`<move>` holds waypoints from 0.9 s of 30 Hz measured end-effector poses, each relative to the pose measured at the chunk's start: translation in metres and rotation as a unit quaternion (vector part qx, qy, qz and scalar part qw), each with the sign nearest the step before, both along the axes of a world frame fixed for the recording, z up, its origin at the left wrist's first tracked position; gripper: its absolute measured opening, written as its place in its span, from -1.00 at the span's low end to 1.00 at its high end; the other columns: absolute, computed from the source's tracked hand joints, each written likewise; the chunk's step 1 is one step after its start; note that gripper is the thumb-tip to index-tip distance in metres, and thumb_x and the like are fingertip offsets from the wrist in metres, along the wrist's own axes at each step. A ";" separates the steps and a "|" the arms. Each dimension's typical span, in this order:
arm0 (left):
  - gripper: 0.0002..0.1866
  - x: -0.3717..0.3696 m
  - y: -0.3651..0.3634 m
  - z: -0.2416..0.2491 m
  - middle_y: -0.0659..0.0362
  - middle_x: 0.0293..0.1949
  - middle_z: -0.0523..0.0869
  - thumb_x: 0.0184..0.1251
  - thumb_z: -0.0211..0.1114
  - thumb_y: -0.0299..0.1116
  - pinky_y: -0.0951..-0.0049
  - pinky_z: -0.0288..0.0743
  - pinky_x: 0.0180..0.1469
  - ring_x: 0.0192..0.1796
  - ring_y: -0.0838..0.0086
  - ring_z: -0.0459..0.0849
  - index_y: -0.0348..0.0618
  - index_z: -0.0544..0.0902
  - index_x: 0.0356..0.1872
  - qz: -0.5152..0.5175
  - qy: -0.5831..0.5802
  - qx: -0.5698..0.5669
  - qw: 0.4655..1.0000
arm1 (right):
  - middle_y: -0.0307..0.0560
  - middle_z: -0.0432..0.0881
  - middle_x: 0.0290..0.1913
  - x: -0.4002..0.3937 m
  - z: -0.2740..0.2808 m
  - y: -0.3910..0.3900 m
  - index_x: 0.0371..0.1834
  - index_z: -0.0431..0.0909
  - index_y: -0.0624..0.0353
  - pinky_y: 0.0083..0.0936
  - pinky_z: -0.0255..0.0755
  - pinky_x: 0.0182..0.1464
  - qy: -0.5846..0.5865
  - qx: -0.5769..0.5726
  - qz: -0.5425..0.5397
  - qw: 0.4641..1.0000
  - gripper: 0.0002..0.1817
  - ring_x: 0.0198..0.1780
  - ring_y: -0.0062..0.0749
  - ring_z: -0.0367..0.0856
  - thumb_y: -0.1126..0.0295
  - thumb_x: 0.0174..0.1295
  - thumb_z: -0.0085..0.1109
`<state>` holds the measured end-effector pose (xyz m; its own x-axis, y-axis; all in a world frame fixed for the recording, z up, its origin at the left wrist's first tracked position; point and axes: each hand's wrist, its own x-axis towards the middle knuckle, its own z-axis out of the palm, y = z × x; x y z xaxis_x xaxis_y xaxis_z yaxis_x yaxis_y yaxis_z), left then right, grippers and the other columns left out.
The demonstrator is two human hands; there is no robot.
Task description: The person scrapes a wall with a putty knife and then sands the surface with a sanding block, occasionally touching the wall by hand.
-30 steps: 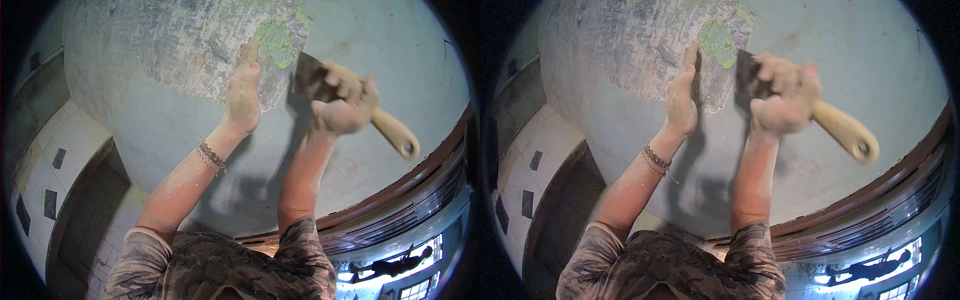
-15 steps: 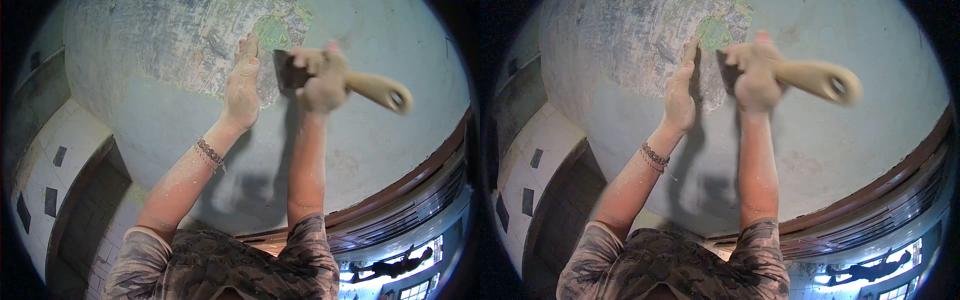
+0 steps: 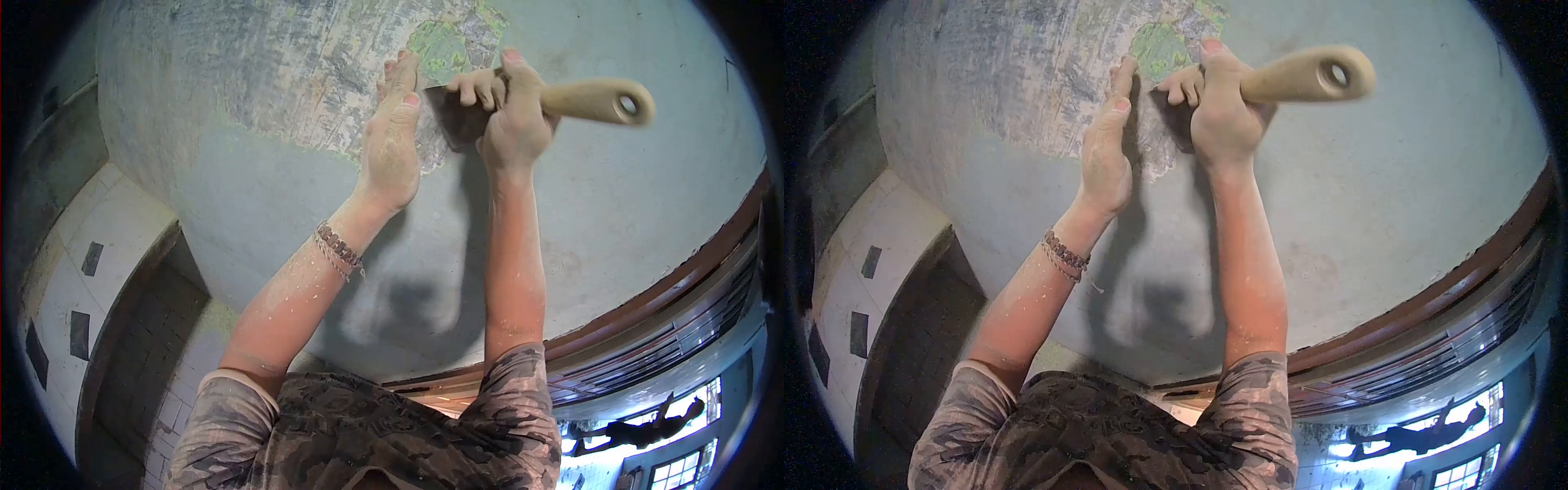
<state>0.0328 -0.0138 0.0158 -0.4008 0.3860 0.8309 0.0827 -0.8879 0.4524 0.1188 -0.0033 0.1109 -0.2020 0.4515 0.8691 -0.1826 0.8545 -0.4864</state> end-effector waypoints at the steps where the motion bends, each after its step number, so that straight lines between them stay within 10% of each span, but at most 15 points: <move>1: -0.39 -0.002 0.000 0.001 -0.09 0.57 0.13 0.63 -0.31 -0.21 0.29 -0.23 0.62 0.64 0.19 -0.05 -0.48 0.13 0.50 -0.006 -0.004 0.003 1.000 | -0.29 0.24 -0.67 0.006 0.003 -0.004 -0.66 0.20 -0.05 -0.26 0.50 -0.14 0.001 0.001 0.003 1.000 -0.58 -0.48 -0.43 0.42 0.21 0.44 -0.12; 4: -0.38 -0.009 0.007 -0.002 -0.14 0.55 0.16 0.63 -0.27 -0.16 0.27 -0.23 0.62 0.64 0.14 -0.03 -0.49 0.17 0.49 -0.017 -0.017 0.018 1.000 | -0.15 0.40 -0.67 0.035 0.024 -0.001 -0.64 0.38 0.21 -0.27 0.54 -0.25 0.145 0.037 0.308 0.940 -0.59 -0.52 -0.33 0.54 0.36 0.44 -0.02; 7: -0.37 -0.006 0.003 -0.003 -0.15 0.55 0.17 0.63 -0.26 -0.16 0.28 -0.23 0.62 0.63 0.15 -0.02 -0.50 0.17 0.48 -0.012 -0.006 0.007 1.000 | -0.19 0.33 -0.69 0.014 0.017 0.001 -0.70 0.28 0.10 -0.20 0.54 -0.22 0.071 0.087 0.022 0.994 -0.54 -0.56 -0.34 0.46 0.28 0.45 -0.08; 9: -0.38 -0.008 0.002 0.000 -0.11 0.56 0.15 0.62 -0.29 -0.21 0.29 -0.22 0.62 0.63 0.21 -0.02 -0.53 0.14 0.49 0.014 0.013 -0.003 1.000 | -0.18 0.34 -0.68 0.019 0.015 -0.005 -0.70 0.28 0.10 -0.21 0.53 -0.22 0.044 0.085 0.031 0.995 -0.54 -0.57 -0.34 0.44 0.28 0.45 -0.10; 12: -0.39 -0.008 0.004 -0.002 -0.10 0.56 0.16 0.62 -0.29 -0.21 0.29 -0.22 0.62 0.63 0.21 -0.02 -0.50 0.14 0.49 0.002 0.002 0.003 1.000 | -0.15 0.40 -0.67 0.033 0.028 0.009 -0.66 0.37 0.21 -0.39 0.51 -0.24 0.181 0.043 0.365 0.912 -0.59 -0.52 -0.34 0.53 0.36 0.43 0.00; 13: -0.39 -0.007 0.005 -0.002 -0.09 0.57 0.16 0.62 -0.28 -0.20 0.29 -0.23 0.62 0.64 0.20 -0.03 -0.49 0.15 0.50 0.012 0.005 0.004 1.000 | -0.15 0.40 -0.67 0.029 0.027 0.020 -0.66 0.37 0.21 -0.39 0.51 -0.24 0.179 0.042 0.366 0.912 -0.59 -0.52 -0.34 0.53 0.36 0.43 0.00; 15: -0.38 -0.003 0.006 -0.004 -0.08 0.57 0.15 0.62 -0.27 -0.19 0.28 -0.24 0.62 0.64 0.20 -0.04 -0.47 0.16 0.50 0.020 0.012 0.004 1.000 | -0.21 0.35 -0.66 0.004 0.018 0.018 -0.67 0.27 0.00 -0.21 0.55 -0.24 0.086 0.000 0.006 0.996 -0.57 -0.52 -0.36 0.44 0.25 0.46 -0.16; 20: -0.41 -0.006 0.007 -0.006 -0.19 0.54 0.17 0.63 -0.22 -0.17 0.24 -0.28 0.62 0.64 0.09 -0.07 -0.41 0.23 0.49 0.022 0.009 0.030 0.999 | -0.15 0.39 -0.68 0.009 0.039 -0.009 -0.61 0.40 0.20 -0.27 0.58 -0.29 0.171 0.035 0.262 0.949 -0.65 -0.59 -0.35 0.50 0.39 0.40 0.05; 27: -0.37 -0.011 0.005 -0.006 -0.08 0.57 0.15 0.63 -0.24 -0.12 0.27 -0.27 0.62 0.64 0.19 -0.06 -0.42 0.17 0.51 0.021 0.020 0.005 1.000 | -0.15 0.40 -0.65 -0.001 0.049 -0.007 -0.58 0.41 0.24 -0.19 0.62 -0.27 0.140 0.072 0.128 0.979 -0.69 -0.58 -0.34 0.51 0.44 0.38 0.06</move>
<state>0.0221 -0.0090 0.0101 -0.3836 0.3600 0.8504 0.1385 -0.8881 0.4384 0.1176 -0.0101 0.1596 -0.0373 0.2858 0.9576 -0.5093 0.8190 -0.2642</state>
